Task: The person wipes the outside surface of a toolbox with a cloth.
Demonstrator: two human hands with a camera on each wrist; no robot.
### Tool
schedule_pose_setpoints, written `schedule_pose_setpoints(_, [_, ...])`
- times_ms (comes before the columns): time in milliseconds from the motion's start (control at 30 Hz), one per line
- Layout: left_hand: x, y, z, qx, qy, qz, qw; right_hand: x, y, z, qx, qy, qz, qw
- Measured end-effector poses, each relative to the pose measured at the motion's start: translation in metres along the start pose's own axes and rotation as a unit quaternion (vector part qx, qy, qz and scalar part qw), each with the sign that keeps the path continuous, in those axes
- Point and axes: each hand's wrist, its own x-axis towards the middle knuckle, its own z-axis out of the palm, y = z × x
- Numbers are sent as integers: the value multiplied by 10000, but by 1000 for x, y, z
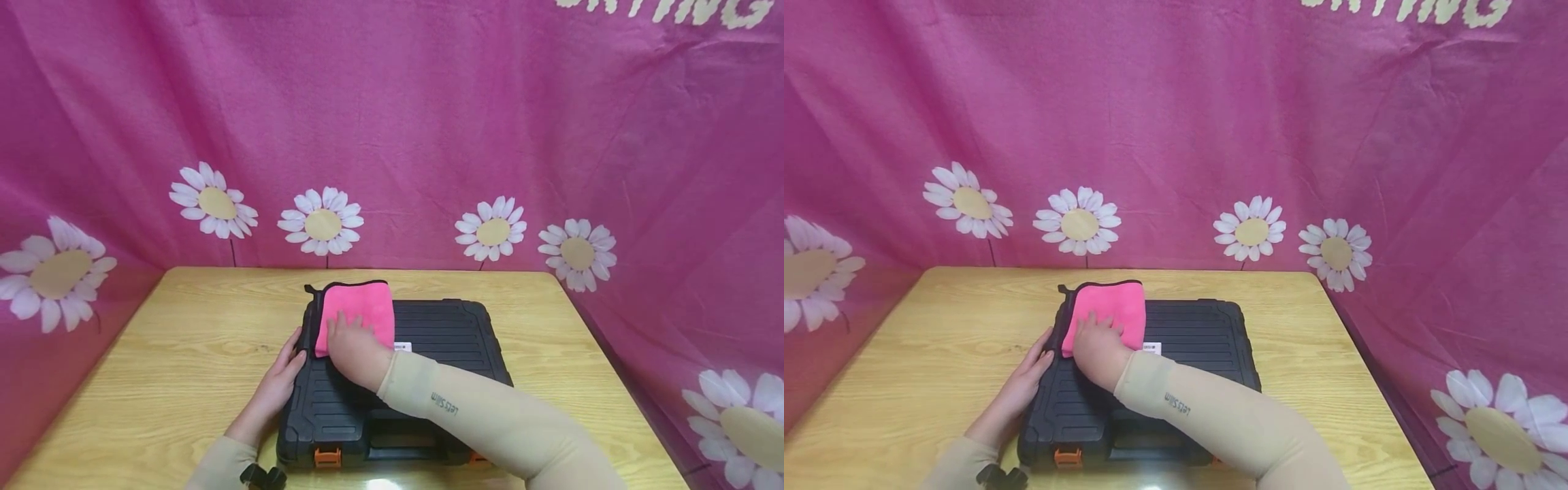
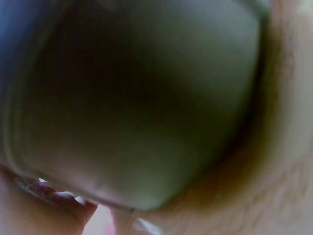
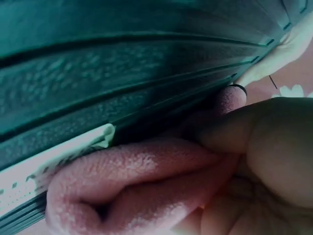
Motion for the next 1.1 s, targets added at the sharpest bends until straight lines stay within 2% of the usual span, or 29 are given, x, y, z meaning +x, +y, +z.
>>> schedule_pose_setpoints(300, [1,0,0,-75,-26,-109,9999,-14,2,-7,192,-245,-226,9993])
schedule_pose_setpoints(500, [1,0,1,-114,1,-113,9999,-33,-6,-10,115,-24,-354,9993])
schedule_pose_setpoints(633, [2,0,0,47,62,-173,9998,-49,-13,-13,52,128,-439,9989])
schedule_pose_setpoints(900, [3,-1,0,117,115,-140,9998,-74,-25,-17,-135,497,-395,9979])
schedule_pose_setpoints(1100, [2,-2,0,60,107,-143,9998,-81,-31,-19,193,183,-395,9989])
